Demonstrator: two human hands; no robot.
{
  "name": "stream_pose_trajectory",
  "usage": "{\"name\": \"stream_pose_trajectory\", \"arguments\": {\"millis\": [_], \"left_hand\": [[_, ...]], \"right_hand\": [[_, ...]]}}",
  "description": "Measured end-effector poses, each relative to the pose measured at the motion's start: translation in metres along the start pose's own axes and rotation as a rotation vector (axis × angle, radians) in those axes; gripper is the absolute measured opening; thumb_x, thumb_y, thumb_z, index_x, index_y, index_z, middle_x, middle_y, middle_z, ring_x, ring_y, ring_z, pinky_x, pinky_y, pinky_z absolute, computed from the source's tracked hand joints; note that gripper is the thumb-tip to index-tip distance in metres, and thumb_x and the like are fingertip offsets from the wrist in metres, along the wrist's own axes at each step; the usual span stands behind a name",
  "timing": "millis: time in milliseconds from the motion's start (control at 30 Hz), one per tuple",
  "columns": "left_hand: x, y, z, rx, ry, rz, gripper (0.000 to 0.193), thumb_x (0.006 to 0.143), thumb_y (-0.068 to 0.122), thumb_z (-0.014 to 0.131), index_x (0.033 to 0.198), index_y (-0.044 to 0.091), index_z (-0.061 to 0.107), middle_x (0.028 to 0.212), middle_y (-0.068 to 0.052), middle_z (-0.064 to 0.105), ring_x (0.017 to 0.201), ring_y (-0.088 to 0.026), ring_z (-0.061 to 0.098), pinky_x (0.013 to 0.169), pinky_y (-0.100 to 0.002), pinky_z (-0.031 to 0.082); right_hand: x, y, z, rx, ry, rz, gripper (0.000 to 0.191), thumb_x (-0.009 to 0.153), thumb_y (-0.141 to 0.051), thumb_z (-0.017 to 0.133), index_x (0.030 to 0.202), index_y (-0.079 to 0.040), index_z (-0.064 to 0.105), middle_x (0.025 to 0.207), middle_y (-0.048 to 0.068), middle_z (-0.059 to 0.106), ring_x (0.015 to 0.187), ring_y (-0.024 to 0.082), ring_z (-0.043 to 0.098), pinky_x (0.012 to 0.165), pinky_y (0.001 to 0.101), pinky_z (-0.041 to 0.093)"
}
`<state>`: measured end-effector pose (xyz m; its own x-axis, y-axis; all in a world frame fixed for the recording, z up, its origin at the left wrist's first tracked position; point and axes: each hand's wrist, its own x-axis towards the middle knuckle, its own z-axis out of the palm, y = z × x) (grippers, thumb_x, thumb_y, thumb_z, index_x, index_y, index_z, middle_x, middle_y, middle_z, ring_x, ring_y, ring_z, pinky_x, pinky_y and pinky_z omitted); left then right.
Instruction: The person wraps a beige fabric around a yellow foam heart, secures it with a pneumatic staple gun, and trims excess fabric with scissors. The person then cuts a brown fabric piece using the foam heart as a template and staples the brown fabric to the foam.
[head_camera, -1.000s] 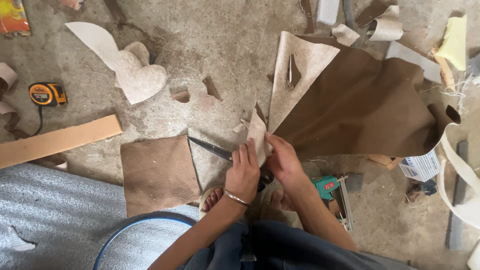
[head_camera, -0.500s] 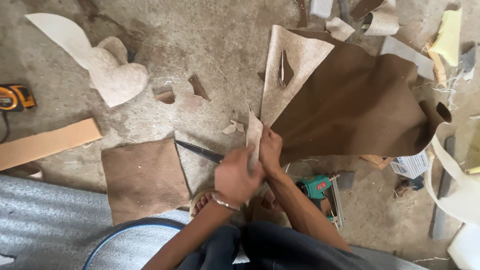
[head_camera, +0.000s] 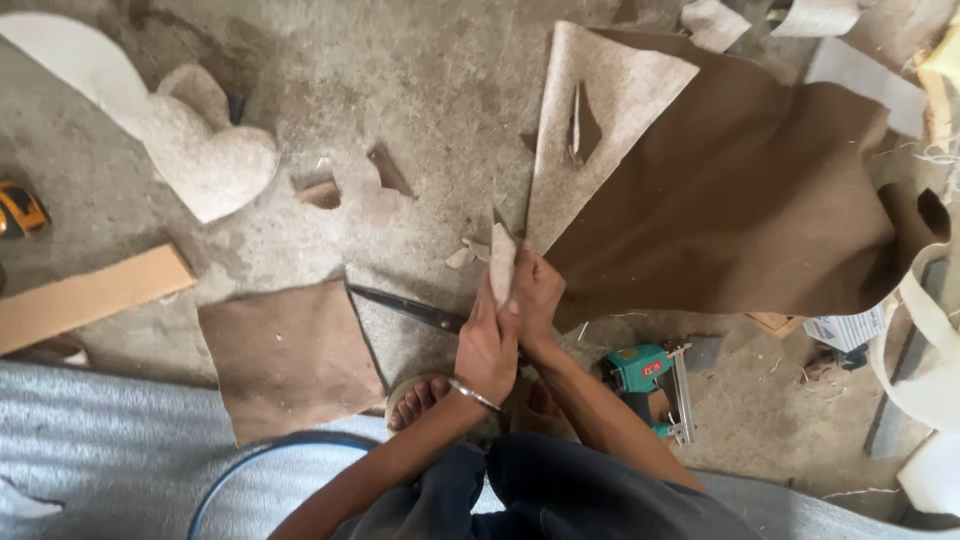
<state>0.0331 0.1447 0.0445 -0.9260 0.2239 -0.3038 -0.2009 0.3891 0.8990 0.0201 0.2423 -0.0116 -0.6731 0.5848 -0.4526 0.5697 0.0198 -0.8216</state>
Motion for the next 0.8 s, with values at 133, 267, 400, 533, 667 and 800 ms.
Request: {"name": "stream_pose_trajectory", "arguments": {"millis": [133,267,400,533,667,800], "left_hand": [[0.015,0.006,-0.004,0.028,-0.005,-0.346,0.051,0.1,0.038,0.055,0.137,0.003,0.056,0.095,-0.033,0.069,0.086,-0.049,0.071,0.075,-0.053,0.057],[0.021,0.009,-0.004,0.183,0.086,-0.313,0.044,0.097,0.032,0.061,0.128,0.001,0.065,0.085,-0.032,0.068,0.081,-0.051,0.068,0.069,-0.057,0.054],[0.015,0.005,0.004,0.184,0.121,-0.149,0.044,0.096,0.024,0.063,0.132,-0.002,0.062,0.088,-0.032,0.068,0.08,-0.051,0.067,0.069,-0.056,0.054],[0.011,-0.006,0.008,0.186,0.17,-0.033,0.045,0.094,0.018,0.066,0.133,-0.004,0.061,0.096,-0.033,0.069,0.082,-0.05,0.068,0.07,-0.054,0.055],[0.009,-0.01,0.006,0.192,0.11,-0.093,0.049,0.093,0.016,0.067,0.136,-0.004,0.058,0.095,-0.033,0.069,0.085,-0.05,0.068,0.074,-0.052,0.056],[0.007,-0.002,0.007,0.155,0.106,-0.033,0.051,0.091,0.013,0.066,0.139,-0.002,0.057,0.108,-0.032,0.069,0.089,-0.048,0.07,0.078,-0.051,0.057]], "right_hand": [[0.001,0.008,0.007,-0.155,0.089,-0.159,0.047,0.109,-0.03,0.051,0.077,0.003,0.057,0.061,0.01,0.041,0.061,0.01,0.037,0.049,0.0376,0.037],[-0.001,0.014,0.01,-0.195,0.137,-0.209,0.046,0.108,-0.03,0.052,0.077,0.003,0.057,0.06,0.015,0.044,0.054,0.015,0.038,0.05,0.0394,0.039],[-0.002,0.015,0.001,-0.151,0.079,-0.14,0.045,0.11,-0.03,0.054,0.082,0.005,0.057,0.066,0.024,0.043,0.062,0.023,0.04,0.054,0.0411,0.043],[-0.021,0.025,-0.059,-0.419,-0.047,-0.275,0.025,0.1,-0.025,0.062,0.1,0.0,0.065,0.084,0.023,0.065,0.071,0.034,0.062,0.065,0.0423,0.052],[-0.082,0.058,-0.164,-0.744,0.202,-0.316,0.034,0.083,-0.014,0.067,0.113,-0.001,0.06,0.105,0.02,0.065,0.099,0.039,0.063,0.089,0.0475,0.049],[-0.117,0.095,-0.209,-1.003,0.219,-0.192,0.07,0.073,-0.015,0.074,0.134,0.005,0.045,0.12,0.031,0.056,0.116,0.049,0.052,0.101,0.0535,0.04]]}}
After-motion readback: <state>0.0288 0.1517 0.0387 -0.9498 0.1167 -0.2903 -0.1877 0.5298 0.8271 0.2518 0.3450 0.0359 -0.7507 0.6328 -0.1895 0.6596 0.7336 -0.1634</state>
